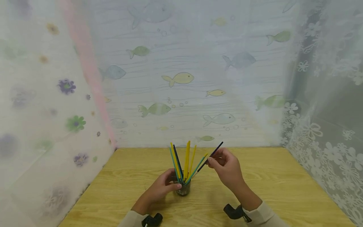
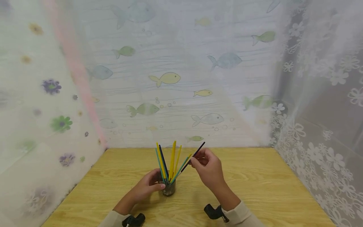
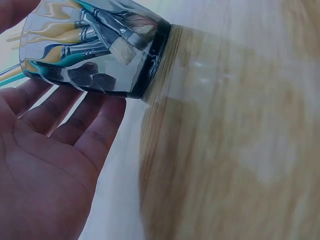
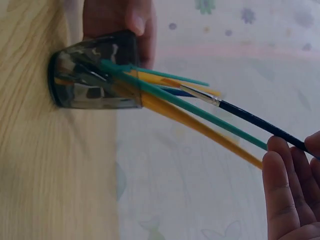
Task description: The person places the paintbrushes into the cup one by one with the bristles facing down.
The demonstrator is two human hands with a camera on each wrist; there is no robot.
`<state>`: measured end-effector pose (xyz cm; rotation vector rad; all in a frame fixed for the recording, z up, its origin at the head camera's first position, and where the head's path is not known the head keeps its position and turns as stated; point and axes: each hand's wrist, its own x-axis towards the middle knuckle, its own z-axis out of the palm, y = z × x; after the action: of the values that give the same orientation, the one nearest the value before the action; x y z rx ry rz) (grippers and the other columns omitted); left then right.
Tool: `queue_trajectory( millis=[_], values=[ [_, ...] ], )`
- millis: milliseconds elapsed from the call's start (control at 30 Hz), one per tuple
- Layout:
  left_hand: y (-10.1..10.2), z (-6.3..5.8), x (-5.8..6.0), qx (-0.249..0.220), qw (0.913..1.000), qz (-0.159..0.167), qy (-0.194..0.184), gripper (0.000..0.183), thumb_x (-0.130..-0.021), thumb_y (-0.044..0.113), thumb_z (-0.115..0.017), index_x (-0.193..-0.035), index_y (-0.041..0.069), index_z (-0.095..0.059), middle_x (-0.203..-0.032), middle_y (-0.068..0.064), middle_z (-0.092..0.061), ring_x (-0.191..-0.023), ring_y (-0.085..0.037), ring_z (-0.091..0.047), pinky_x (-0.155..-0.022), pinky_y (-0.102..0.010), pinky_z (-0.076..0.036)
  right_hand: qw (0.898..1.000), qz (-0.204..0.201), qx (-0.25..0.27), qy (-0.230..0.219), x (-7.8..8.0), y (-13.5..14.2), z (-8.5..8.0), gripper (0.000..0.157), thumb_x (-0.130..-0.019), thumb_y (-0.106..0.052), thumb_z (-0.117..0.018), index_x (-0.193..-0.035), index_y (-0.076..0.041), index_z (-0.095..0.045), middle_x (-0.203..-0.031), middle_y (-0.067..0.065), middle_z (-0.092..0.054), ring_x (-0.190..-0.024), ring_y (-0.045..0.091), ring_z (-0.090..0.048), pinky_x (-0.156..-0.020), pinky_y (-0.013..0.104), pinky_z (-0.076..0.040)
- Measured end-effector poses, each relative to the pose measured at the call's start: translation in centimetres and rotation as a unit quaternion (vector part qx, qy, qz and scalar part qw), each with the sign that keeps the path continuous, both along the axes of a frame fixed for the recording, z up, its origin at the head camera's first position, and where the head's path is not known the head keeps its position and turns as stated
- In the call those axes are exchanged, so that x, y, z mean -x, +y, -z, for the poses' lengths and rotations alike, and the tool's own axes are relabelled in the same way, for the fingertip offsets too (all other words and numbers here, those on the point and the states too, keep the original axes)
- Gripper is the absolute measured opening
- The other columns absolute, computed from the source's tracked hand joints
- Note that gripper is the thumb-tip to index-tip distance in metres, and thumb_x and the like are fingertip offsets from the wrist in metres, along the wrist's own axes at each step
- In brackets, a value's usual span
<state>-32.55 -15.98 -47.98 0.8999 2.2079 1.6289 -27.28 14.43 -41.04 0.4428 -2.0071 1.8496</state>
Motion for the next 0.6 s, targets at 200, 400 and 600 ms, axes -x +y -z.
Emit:
queue_trajectory(
  millis=[200,400,600],
  values=[
    [0.3,-0.2,-0.2,-0.001,1.0,0.003,-0.003,0.053,-0.102,0.016,-0.067,-0.15,0.009,-0.044,-0.142,-0.016,-0.056,-0.13,-0.031,-0.058,-0.099,-0.03,-0.055,1.0,-0.001,-0.011,-0.008,0.0,-0.5,0.9,0.018,-0.097,-0.017,-0.075,-0.107,-0.005,-0.066,-0.1,0.015,-0.073,-0.088,0.021,-0.078,-0.08,0.029,-0.062],
    [0.3,-0.1,-0.2,0.0,1.0,0.003,0.007,0.055,-0.102,0.015,-0.067,-0.151,0.007,-0.043,-0.14,-0.017,-0.057,-0.128,-0.031,-0.059,-0.1,-0.03,-0.054,0.999,-0.009,-0.018,-0.028,0.0,-1.5,1.8,0.015,-0.096,-0.017,-0.076,-0.105,-0.009,-0.067,-0.1,0.012,-0.072,-0.09,0.023,-0.078,-0.079,0.028,-0.062],
    [0.4,0.1,0.0,-0.003,1.0,0.003,0.004,0.052,-0.103,0.014,-0.066,-0.15,0.009,-0.044,-0.141,-0.017,-0.056,-0.128,-0.033,-0.059,-0.099,-0.032,-0.055,0.998,-0.028,-0.045,-0.042,0.1,-2.5,2.6,0.012,-0.097,-0.021,-0.076,-0.101,-0.013,-0.068,-0.097,0.006,-0.074,-0.092,0.027,-0.076,-0.078,0.031,-0.062]
  ],
)
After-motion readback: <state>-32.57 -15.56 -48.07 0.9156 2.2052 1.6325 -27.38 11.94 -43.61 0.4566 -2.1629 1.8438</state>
